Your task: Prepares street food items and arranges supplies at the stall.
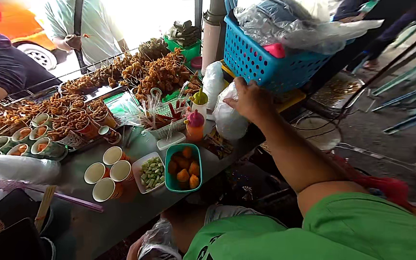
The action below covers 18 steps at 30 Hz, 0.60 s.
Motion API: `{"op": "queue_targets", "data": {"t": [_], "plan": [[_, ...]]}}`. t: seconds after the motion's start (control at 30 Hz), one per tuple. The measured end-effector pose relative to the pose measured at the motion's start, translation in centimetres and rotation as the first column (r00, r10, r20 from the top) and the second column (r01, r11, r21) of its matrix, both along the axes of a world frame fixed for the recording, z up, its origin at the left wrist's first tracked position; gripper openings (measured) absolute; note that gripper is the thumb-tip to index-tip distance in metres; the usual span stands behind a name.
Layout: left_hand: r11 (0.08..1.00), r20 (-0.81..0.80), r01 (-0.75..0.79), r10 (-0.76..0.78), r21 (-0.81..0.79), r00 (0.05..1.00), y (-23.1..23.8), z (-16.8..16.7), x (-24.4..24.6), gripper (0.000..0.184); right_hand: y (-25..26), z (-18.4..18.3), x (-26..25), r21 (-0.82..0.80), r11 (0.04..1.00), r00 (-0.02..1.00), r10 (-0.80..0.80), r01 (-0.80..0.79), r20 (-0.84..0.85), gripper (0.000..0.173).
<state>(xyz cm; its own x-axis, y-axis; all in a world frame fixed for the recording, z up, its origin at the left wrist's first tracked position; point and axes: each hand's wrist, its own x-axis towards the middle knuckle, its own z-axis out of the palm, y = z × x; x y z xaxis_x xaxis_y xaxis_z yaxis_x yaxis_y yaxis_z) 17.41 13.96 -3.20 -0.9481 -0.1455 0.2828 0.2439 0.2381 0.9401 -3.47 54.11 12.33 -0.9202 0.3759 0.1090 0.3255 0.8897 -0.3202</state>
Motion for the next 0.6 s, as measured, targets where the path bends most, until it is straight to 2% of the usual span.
{"op": "queue_targets", "data": {"t": [0.1, 0.17, 0.23, 0.33, 0.43, 0.53, 0.6], "plan": [[0.930, -0.085, 0.124, -0.163, -0.345, 0.983, 0.1, 1.1, -3.3, 0.023, 0.1, -0.7, -1.5, -0.052, 0.998, 0.991, 0.018, -0.025, -0.130, 0.057], [0.828, -0.117, 0.109, -0.206, -0.550, 0.972, 0.4, 2.3, -5.7, 0.026, 0.4, -0.8, -2.5, -0.060, 0.997, 0.983, 0.042, -0.054, -0.181, 0.050], [0.725, -0.140, 0.091, -0.251, -0.682, 0.958, 0.3, 3.3, -8.3, 0.029, 0.8, 0.1, -2.6, -0.049, 0.997, 0.980, 0.053, -0.064, -0.193, 0.049], [0.607, -0.180, 0.044, -0.303, -0.793, 0.936, 0.2, 4.8, -12.9, 0.030, 1.0, 3.8, -1.2, 0.016, 0.996, 0.923, 0.090, -0.091, -0.375, 0.046], [0.502, -0.140, 0.069, -0.368, -0.862, 0.919, 1.2, 6.4, -18.2, 0.023, 0.4, 8.3, 0.4, 0.109, 0.991, 0.790, 0.131, -0.082, -0.599, 0.049], [0.368, -0.026, 0.130, -0.388, -0.921, 0.921, 4.1, 7.3, -23.5, 0.020, 0.6, 11.7, -1.1, 0.140, 0.987, 0.612, 0.157, -0.076, -0.775, 0.049], [0.290, 0.130, 0.240, -0.352, -0.926, 0.927, 6.4, 7.8, -26.4, 0.028, 0.7, 13.0, -3.7, 0.102, 0.989, 0.534, 0.144, -0.107, -0.833, 0.044]]}}
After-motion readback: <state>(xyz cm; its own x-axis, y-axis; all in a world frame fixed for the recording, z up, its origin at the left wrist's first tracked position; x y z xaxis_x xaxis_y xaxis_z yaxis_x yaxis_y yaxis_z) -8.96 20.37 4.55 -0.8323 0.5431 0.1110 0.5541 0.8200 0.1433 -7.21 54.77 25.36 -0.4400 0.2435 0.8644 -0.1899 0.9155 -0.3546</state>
